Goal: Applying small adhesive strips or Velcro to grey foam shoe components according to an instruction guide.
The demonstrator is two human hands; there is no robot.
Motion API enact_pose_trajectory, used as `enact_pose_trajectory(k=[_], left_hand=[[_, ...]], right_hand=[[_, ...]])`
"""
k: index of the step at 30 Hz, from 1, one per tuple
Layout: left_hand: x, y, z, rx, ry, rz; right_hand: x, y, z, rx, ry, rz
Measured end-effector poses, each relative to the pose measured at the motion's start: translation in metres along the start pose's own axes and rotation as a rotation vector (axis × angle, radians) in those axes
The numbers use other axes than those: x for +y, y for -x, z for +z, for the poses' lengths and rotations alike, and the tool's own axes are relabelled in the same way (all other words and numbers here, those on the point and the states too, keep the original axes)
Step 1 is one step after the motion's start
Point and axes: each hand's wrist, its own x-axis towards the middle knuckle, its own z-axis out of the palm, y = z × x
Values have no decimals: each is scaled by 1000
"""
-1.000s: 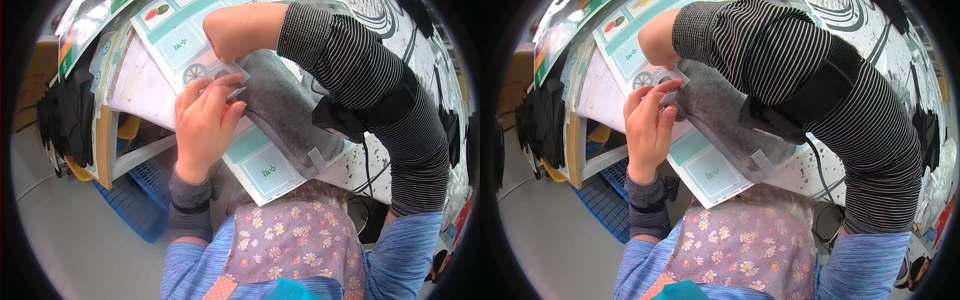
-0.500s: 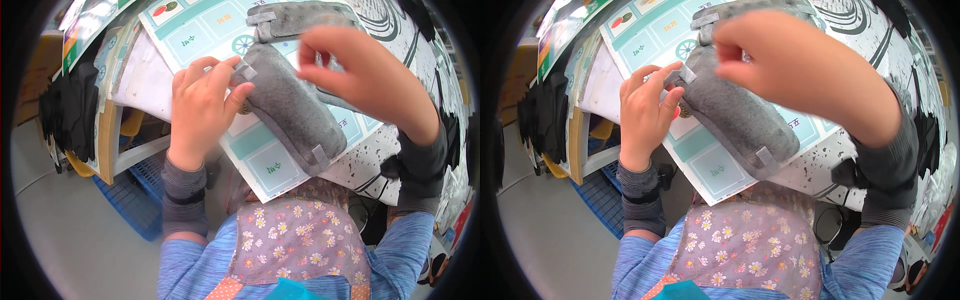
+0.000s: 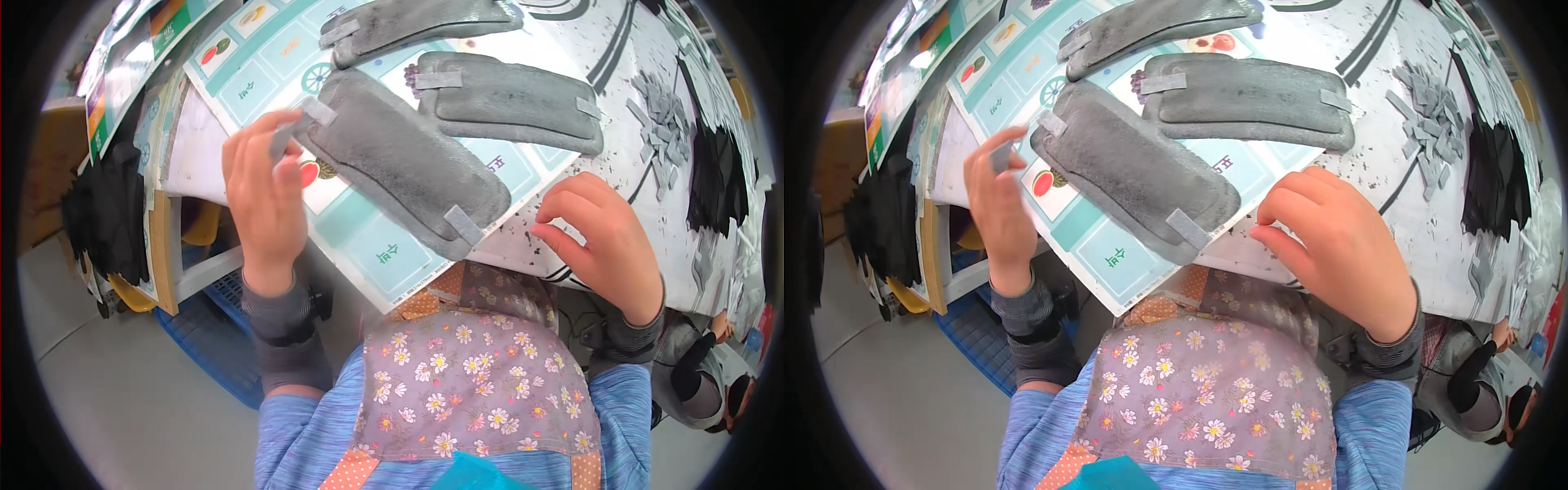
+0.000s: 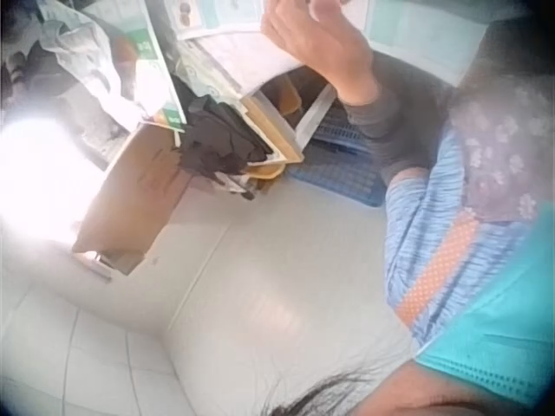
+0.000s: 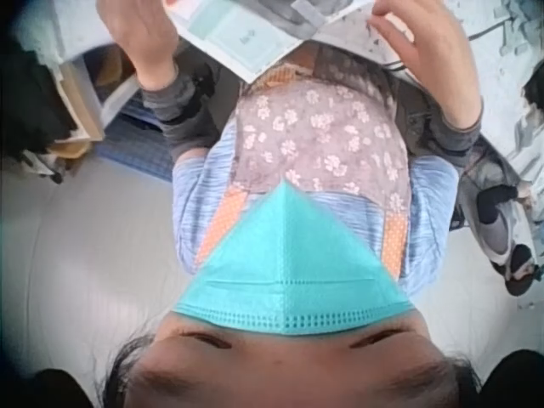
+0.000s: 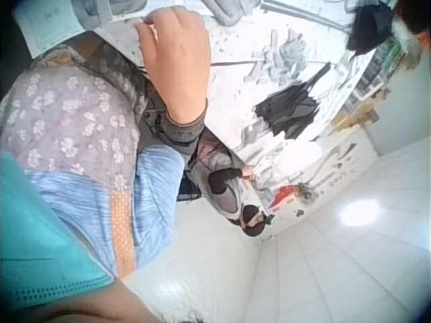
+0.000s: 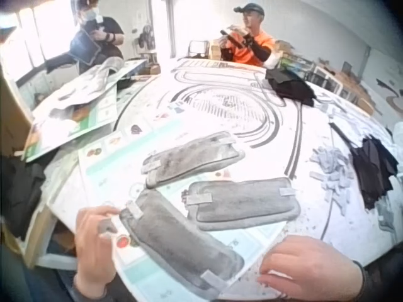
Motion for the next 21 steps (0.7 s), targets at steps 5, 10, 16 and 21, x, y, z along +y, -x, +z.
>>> enact_pose_trajectory(k=[5, 10, 16, 21], left_hand=[[71, 20, -12, -395, 204, -14], [120, 22, 12, -591, 375, 60], [139, 10, -5, -670, 183, 40], [107, -10, -30, -565, 94, 65]], right_hand=[[-19, 21, 30, 300, -558, 71], [-13, 29, 44, 182, -429, -349], [16, 52, -6, 472, -47, -148], [128, 57, -92, 628, 62, 308]])
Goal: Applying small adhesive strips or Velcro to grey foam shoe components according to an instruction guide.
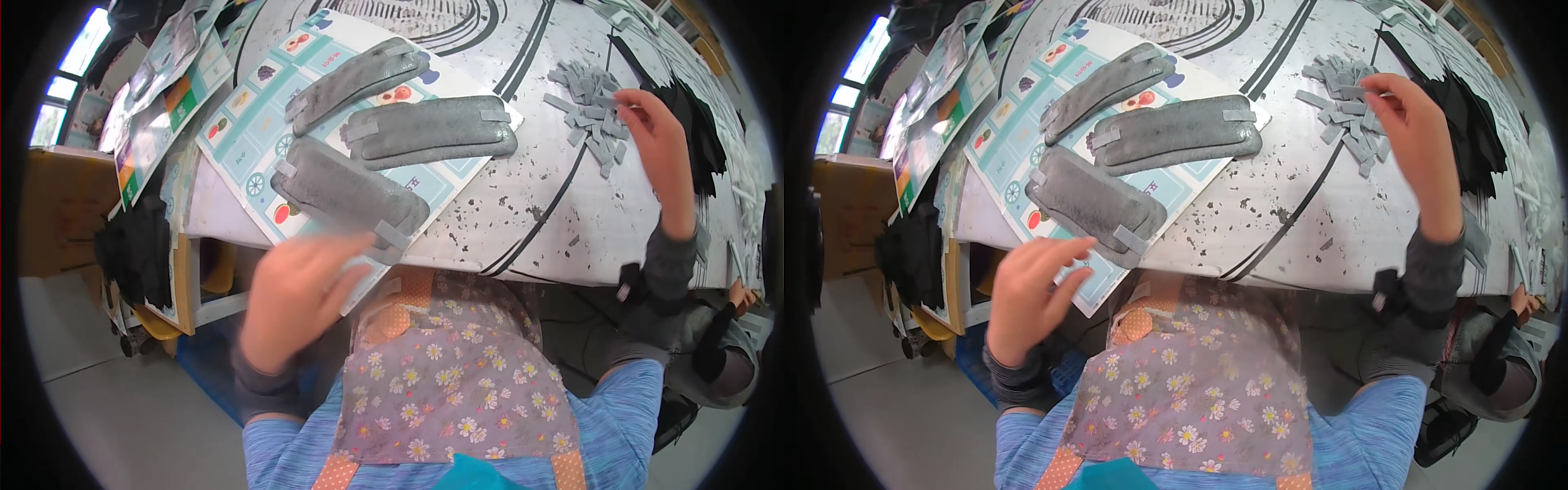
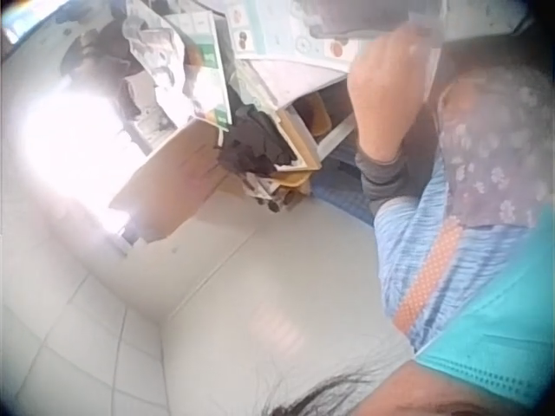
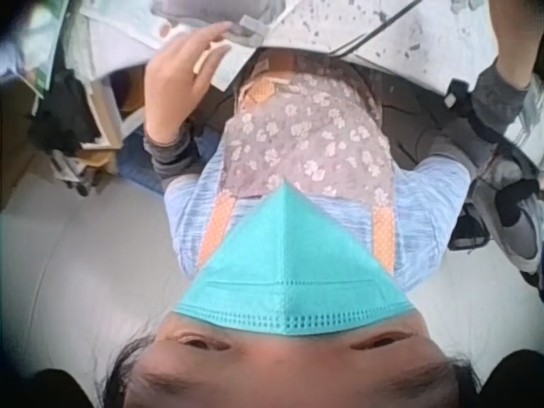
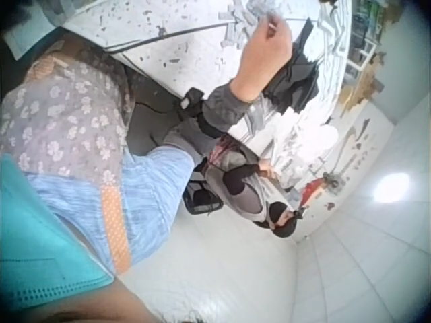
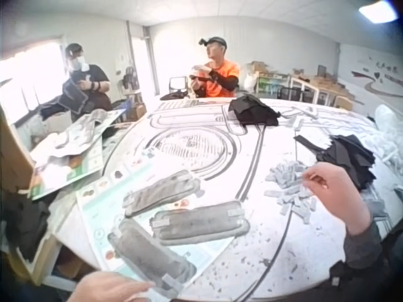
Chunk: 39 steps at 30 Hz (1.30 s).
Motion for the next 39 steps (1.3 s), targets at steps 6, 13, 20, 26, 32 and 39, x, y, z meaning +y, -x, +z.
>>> enact_pose_trajectory(k=[6, 13, 20, 26, 32, 39], left_hand=[[-40, -44, -47, 35, -115, -105], [-115, -99, -50, -52, -181, -229], [-135, -97, -43, -68, -219, -383], [-125, -63, -40, 99, -106, -344], [-120, -46, -32, 162, -85, -311], [-99, -44, -23, 254, -53, -222]], right_hand=[[-6, -38, 22, -254, 20, -24], [-39, -129, 140, -603, -144, -44], [-53, -190, 231, -419, 231, -102], [-77, -207, 240, -644, 501, -117], [-75, -213, 246, -699, 561, -121], [-78, -201, 244, -638, 403, 17]])
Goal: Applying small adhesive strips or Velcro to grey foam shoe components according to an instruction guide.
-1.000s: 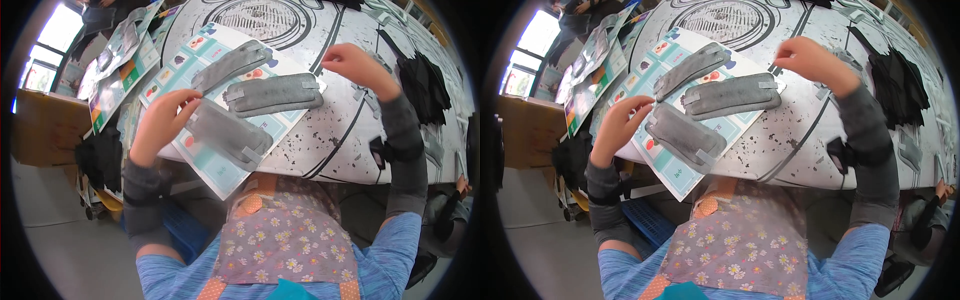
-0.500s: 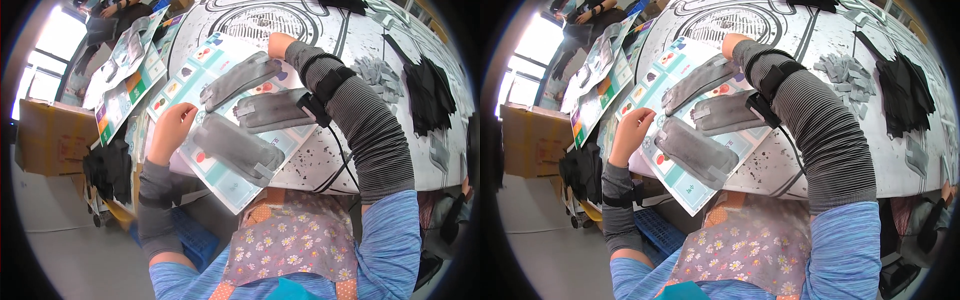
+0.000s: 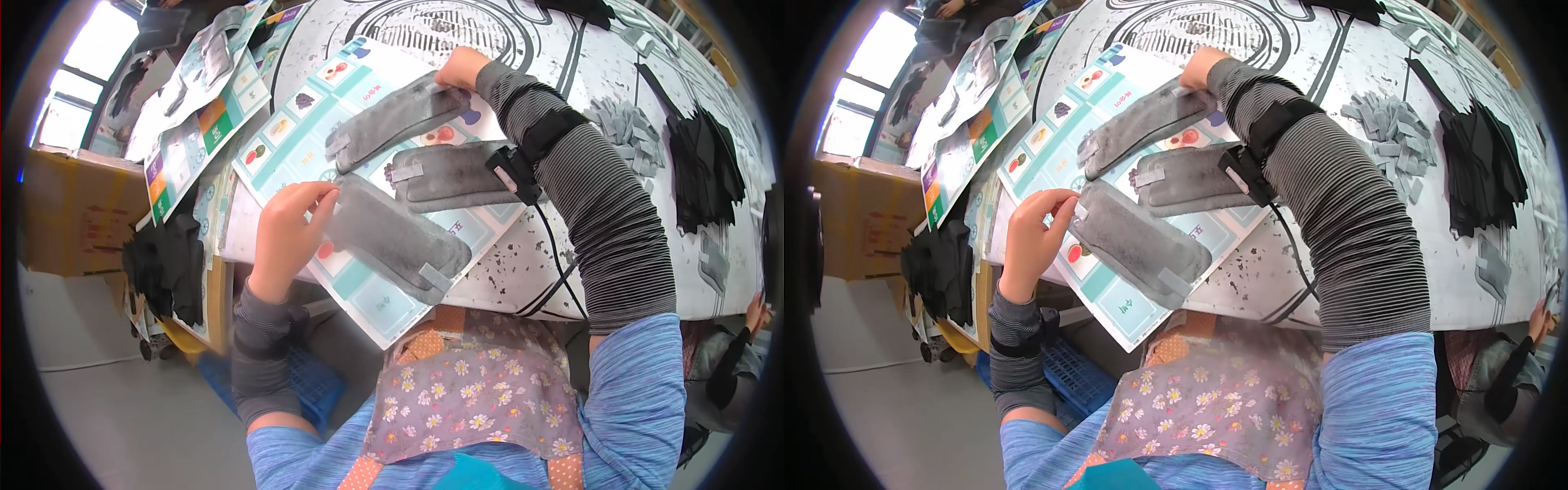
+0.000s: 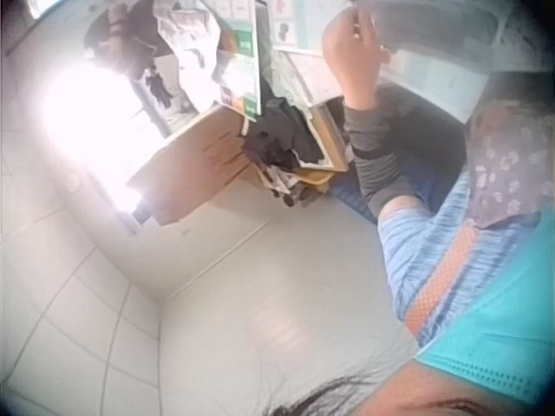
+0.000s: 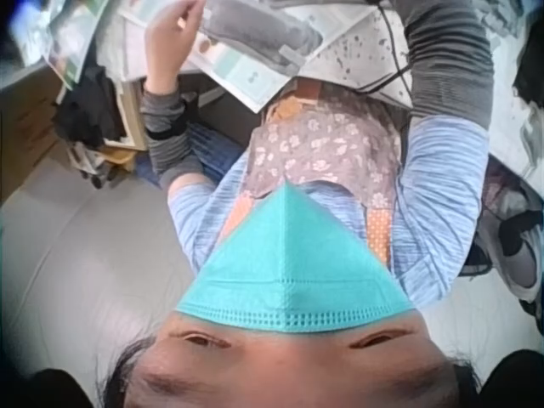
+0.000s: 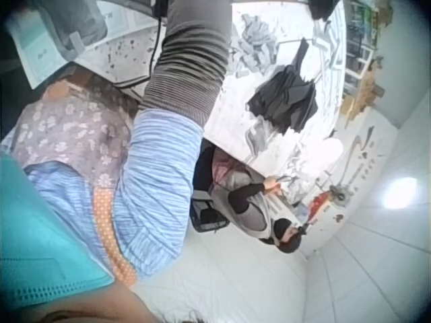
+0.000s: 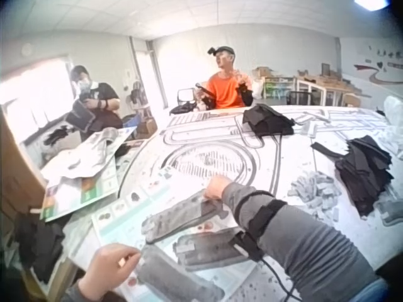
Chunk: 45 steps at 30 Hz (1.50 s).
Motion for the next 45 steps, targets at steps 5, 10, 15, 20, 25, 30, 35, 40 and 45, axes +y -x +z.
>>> enact_pose_trajectory(k=[5, 10, 15, 20, 25, 30, 35, 40, 45], left_hand=[[13, 4, 0, -95, -32, 119], [15, -1, 2, -118, -75, 160], [5, -19, 8, -139, -174, 293], [11, -34, 40, -325, -214, 400], [17, -35, 49, -378, -227, 388], [20, -36, 49, -381, -256, 407], [23, -38, 49, -365, -261, 451], [22, -40, 51, -359, -273, 484], [24, -41, 53, -364, -272, 485]], right_hand=[[8, 17, -12, -35, -759, 216], [14, 17, -7, -39, -890, 184], [5, 26, -15, -85, -892, 47], [16, 30, -15, -194, -893, 31], [22, 33, -13, -190, -867, 42], [27, 35, -16, -193, -859, 16], [26, 31, -17, -217, -897, -50], [24, 28, -13, -304, -975, -103], [34, 22, -14, -362, -1152, -104]])
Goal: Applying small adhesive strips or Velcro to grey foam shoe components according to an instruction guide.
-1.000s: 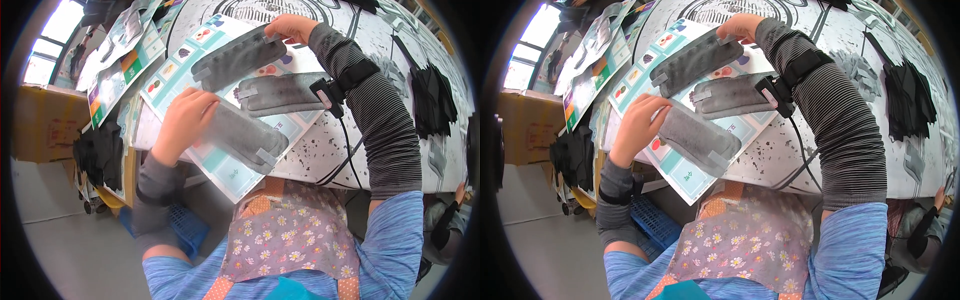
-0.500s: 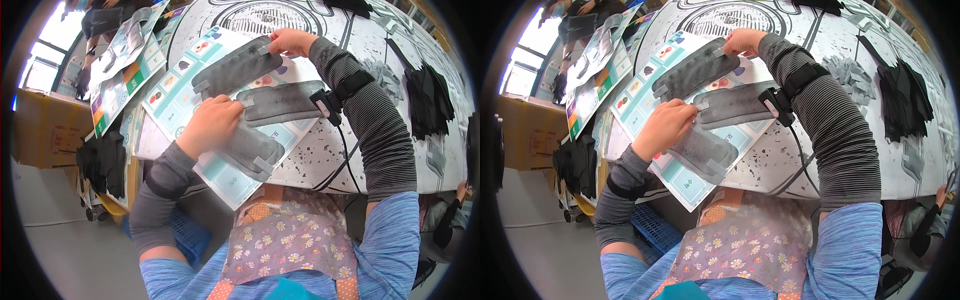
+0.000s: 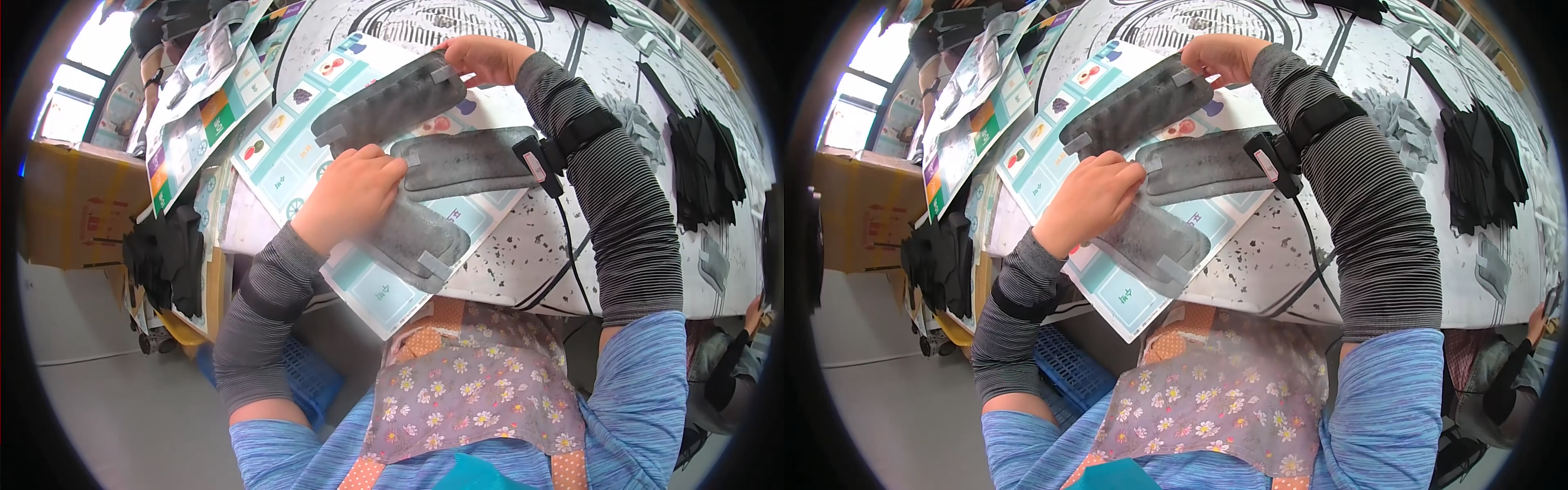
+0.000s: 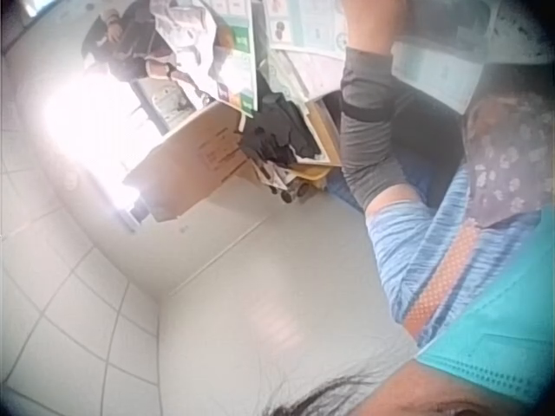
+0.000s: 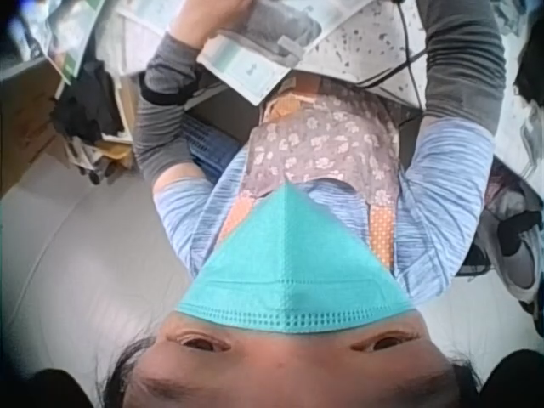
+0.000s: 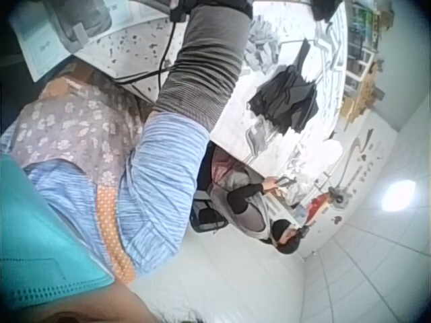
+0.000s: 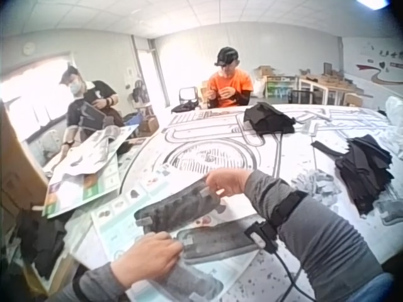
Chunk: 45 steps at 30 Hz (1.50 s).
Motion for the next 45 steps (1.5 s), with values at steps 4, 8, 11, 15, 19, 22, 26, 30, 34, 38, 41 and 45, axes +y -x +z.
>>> enact_pose_trajectory(k=[4, 8, 11, 15, 19, 22, 26, 30, 34, 38, 41, 45], left_hand=[[0, 4, 1, -8, -9, -13], [3, 4, -1, -12, -30, -12], [6, 4, -2, -15, -60, 19], [8, 5, -2, 8, -79, 53], [11, 3, -1, -6, -96, 46], [10, 1, 0, 5, -89, 53], [7, 5, 2, 45, -69, 44], [15, 0, 11, -6, -122, 21], [21, 1, 20, 12, -175, -31], [27, 2, 26, 88, -122, -50], [29, 4, 28, 104, -152, -76], [32, -2, 27, 149, -138, -63]], right_hand=[[-1, 2, 9, 45, 127, -2], [5, -2, 15, 160, 304, -95], [5, -5, 17, 195, 312, -141], [-1, -9, 24, 246, 335, -114], [-5, -13, 27, 298, 315, -40], [-9, -27, 25, 324, 200, -11], [-27, -23, 34, 248, 61, 49], [-31, -35, 31, 396, 213, -59], [-59, -36, 50, 393, 500, -222], [-85, -56, 56, 448, 469, -397], [-110, -71, 69, 398, 524, -536], [-140, -66, 56, 462, 358, -669]])
